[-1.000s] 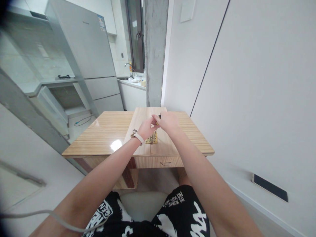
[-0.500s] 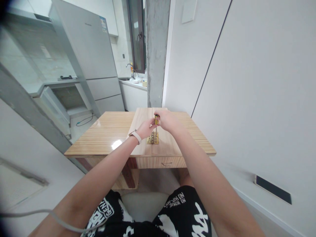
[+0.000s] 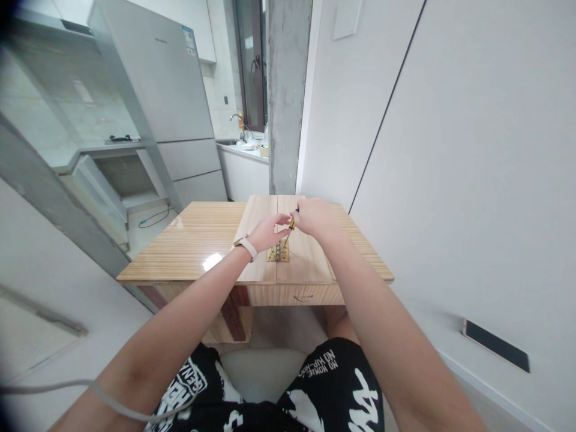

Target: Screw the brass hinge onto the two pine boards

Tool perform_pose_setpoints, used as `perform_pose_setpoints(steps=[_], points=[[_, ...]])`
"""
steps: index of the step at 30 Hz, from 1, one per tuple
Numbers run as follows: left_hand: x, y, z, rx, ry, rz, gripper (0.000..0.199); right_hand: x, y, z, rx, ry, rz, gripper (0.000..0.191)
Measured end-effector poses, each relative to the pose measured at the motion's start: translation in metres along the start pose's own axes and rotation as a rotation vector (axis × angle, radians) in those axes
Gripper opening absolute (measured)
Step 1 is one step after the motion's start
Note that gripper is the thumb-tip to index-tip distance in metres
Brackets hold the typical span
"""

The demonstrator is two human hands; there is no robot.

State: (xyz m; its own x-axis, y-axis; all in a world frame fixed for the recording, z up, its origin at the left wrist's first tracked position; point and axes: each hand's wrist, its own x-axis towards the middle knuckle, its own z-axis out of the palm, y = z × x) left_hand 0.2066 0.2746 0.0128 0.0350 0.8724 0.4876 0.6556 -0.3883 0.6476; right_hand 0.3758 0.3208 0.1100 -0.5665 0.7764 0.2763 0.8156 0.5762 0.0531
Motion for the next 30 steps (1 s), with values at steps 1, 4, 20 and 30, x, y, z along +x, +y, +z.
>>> perform_pose_setpoints(steps=[1, 4, 20, 30], points=[[0.001, 0.001, 0.000, 0.003, 0.005, 0.002, 0.036, 0.000, -0.001, 0.001, -0.007, 0.005, 0.008, 0.045], [0.002, 0.003, 0.002, 0.021, -0.005, 0.007, 0.035, 0.000, -0.001, 0.003, -0.019, 0.022, 0.049, 0.050], [0.005, 0.017, 0.010, 0.220, 0.016, -0.003, 0.012, -0.004, -0.011, 0.006, 0.022, 0.083, 0.153, 0.063], [0.002, 0.007, 0.009, 0.299, -0.003, 0.050, 0.022, -0.002, 0.000, 0.006, 0.169, -0.004, -0.223, 0.019]])
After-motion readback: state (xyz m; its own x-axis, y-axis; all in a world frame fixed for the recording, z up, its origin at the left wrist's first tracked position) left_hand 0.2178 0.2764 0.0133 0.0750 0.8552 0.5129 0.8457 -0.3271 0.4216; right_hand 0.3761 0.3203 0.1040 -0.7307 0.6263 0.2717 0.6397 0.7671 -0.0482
